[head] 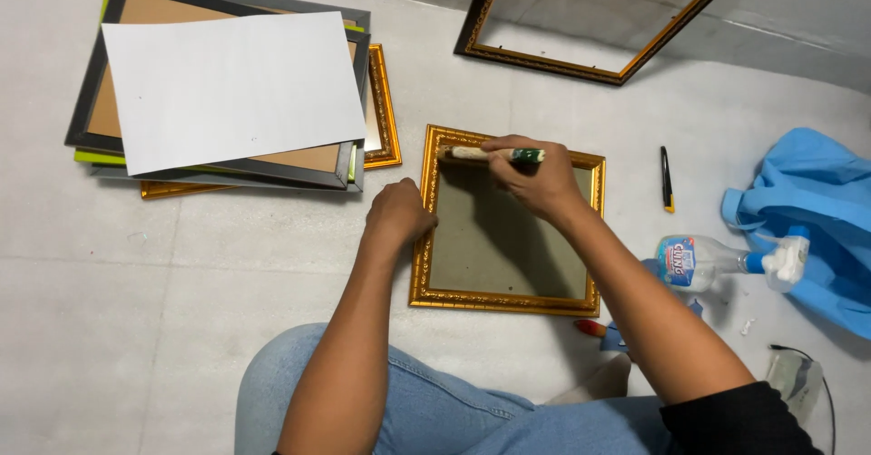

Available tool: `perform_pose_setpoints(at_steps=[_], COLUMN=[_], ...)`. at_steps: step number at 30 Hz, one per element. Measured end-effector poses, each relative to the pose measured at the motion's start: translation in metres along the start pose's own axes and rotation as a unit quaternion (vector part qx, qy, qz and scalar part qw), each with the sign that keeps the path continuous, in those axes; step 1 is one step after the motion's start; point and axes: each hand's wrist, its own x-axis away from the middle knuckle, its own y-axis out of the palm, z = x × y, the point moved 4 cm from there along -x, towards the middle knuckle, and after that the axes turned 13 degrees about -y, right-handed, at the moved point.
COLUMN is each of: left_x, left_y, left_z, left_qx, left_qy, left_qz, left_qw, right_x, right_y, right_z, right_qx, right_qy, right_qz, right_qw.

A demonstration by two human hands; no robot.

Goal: Cleaning and dusting picture frames using a brush and cloth.

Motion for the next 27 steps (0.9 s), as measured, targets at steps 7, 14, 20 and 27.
perform_pose_setpoints(at_steps=[7, 14, 20, 27], left_x=[-0.004, -0.014, -0.02, -0.056], left_y=[0.003, 0.01, 0.008, 0.024], left_z=[-0.003, -0.007, -0.01, -0.023], left_qx=[0.01, 0.013, 0.016, 0.027], left_qy=[0.004, 0.0, -0.007, 0.0], left_qz=[-0.002, 0.009, 0.009, 0.039], left_qw=[1.0, 1.0, 1.0, 0.999], right_x=[0.035, 0.05, 0.025, 0.094], right_y=[-0.095, -0.118, -0.011, 0.016], right_z=[0.047, 0.085, 0.018, -0.026], right_qx=[-0.044, 0.086, 0.075, 0.06], right_qy=[0.122, 0.118, -0.037, -0.1], right_qz=[-0.003, 0.118, 0.042, -0.08], right_qw=[0.992, 0.982, 0.996, 0.99])
